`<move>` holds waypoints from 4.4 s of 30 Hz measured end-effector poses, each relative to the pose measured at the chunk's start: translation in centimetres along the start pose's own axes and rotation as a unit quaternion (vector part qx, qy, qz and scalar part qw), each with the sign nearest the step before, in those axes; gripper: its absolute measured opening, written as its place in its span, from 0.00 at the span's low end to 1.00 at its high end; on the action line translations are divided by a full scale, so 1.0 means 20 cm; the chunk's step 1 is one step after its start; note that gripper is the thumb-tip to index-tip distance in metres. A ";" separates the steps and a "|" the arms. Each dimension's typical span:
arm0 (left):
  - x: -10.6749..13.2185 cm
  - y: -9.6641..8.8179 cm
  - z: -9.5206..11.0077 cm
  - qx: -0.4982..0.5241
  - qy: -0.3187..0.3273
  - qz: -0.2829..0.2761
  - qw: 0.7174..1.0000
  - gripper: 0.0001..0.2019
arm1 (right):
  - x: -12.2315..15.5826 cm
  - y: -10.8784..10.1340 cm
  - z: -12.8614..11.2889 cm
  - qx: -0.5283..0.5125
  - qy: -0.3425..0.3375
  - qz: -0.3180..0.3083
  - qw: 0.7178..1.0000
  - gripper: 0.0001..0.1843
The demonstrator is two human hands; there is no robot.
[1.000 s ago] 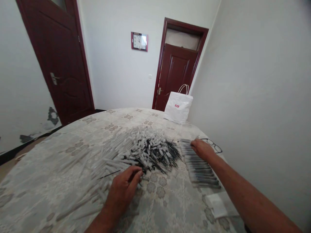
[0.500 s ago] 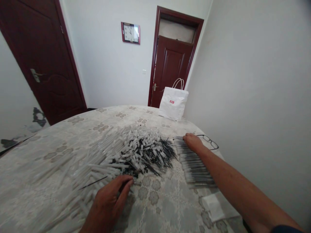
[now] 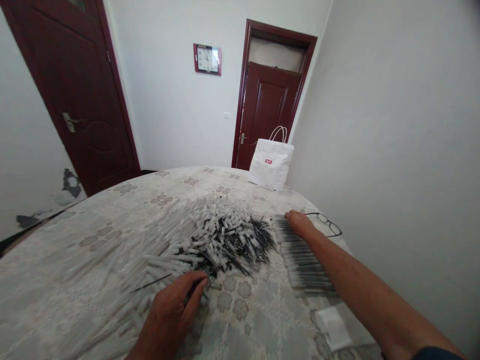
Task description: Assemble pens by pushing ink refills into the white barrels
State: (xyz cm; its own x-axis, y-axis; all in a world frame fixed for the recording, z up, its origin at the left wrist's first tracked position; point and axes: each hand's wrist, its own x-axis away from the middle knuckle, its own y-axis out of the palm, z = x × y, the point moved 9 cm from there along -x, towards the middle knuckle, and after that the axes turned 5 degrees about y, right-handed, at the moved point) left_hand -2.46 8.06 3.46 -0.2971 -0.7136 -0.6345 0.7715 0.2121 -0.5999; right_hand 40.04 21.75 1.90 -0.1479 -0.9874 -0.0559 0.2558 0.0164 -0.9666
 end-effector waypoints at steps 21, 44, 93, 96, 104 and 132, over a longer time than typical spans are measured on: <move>-0.05 -0.08 0.00 0.043 -0.045 0.041 0.997 0.08 | 0.78 -0.56 -0.64 -0.193 -0.088 0.065 0.975 0.14; -0.05 -0.06 0.02 0.028 -0.055 0.013 0.998 0.08 | 0.93 -0.31 -1.14 -0.245 -0.155 0.091 0.953 0.07; 0.01 0.13 -0.13 0.446 -0.298 -0.002 0.844 0.18 | 0.79 -0.18 -0.98 -0.206 -0.075 0.056 0.974 0.08; 0.02 0.13 -0.15 0.440 -0.305 0.006 0.845 0.18 | 0.80 -0.19 -0.98 -0.266 -0.089 0.052 0.958 0.09; 0.01 0.12 -0.13 0.466 -0.315 0.015 0.827 0.19 | 0.81 -0.25 -0.93 -0.534 -0.076 0.033 0.841 0.10; 0.08 0.24 0.07 0.595 -0.290 -0.173 0.730 0.13 | 0.86 -0.17 -1.05 -0.849 -0.045 -0.138 0.508 0.14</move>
State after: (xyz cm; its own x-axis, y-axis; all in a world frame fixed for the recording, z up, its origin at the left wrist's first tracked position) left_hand 1.59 7.13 0.21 -0.5681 -0.8225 -0.0253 0.7518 -0.5313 0.3906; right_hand 16.55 8.01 -1.07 0.1085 -0.9910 0.0784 -0.9672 -0.0870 0.2386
